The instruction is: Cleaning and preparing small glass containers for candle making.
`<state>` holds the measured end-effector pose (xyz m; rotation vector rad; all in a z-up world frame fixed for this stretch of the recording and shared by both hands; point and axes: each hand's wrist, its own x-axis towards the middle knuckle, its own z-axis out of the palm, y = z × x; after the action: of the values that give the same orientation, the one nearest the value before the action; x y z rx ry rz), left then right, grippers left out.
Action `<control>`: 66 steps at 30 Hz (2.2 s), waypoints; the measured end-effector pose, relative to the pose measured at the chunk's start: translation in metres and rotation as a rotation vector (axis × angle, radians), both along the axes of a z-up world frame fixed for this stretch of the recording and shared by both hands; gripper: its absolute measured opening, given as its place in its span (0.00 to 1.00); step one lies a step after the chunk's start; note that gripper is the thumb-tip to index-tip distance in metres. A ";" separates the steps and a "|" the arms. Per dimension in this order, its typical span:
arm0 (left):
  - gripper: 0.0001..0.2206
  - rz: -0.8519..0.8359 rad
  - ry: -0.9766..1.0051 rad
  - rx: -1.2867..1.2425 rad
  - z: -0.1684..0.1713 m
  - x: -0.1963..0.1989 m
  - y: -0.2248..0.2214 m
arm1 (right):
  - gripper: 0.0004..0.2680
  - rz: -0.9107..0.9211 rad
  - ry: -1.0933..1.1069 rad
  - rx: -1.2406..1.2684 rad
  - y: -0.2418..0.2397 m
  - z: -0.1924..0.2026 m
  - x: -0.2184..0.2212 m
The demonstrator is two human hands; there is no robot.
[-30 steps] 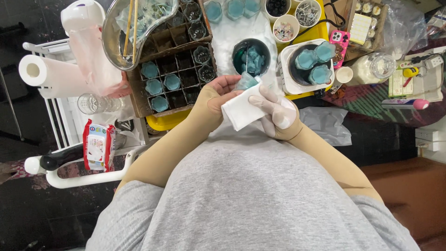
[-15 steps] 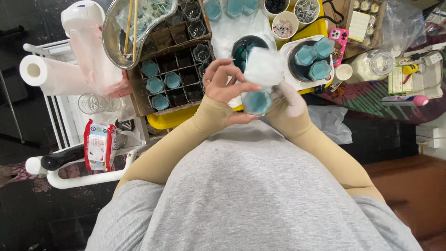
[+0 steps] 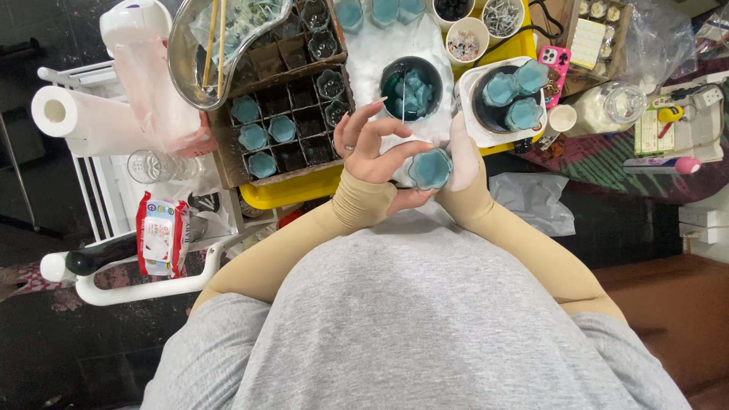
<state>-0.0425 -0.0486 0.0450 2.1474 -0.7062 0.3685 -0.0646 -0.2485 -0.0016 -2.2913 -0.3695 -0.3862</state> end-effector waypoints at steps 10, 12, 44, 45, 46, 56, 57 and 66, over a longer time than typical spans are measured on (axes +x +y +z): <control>0.25 0.013 0.029 -0.033 -0.002 0.023 0.015 | 0.27 -0.048 0.644 0.622 -0.015 0.006 0.004; 0.28 0.140 0.171 0.089 -0.015 0.040 0.017 | 0.22 -0.303 0.899 0.645 -0.020 0.017 0.004; 0.21 0.675 0.275 0.439 -0.071 0.094 0.098 | 0.11 0.019 0.954 0.816 -0.040 0.044 0.028; 0.18 0.695 0.309 0.470 -0.066 0.082 0.115 | 0.10 0.025 0.966 0.835 -0.039 0.040 0.031; 0.18 0.710 0.314 0.470 -0.064 0.072 0.129 | 0.10 0.038 0.974 0.831 -0.036 0.037 0.035; 0.20 0.790 0.478 0.705 -0.077 0.040 0.142 | 0.09 0.147 1.018 0.740 0.000 0.052 0.060; 0.20 0.764 0.436 0.706 -0.078 0.041 0.135 | 0.09 0.170 0.995 0.683 0.001 0.052 0.060; 0.21 0.814 0.485 0.925 -0.097 0.065 0.121 | 0.10 0.180 0.976 0.681 -0.002 0.044 0.058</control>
<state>0.0229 0.0725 -0.0522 3.1775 0.4215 -0.1332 -0.0070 -0.2501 0.0425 -1.5140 0.0662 0.6143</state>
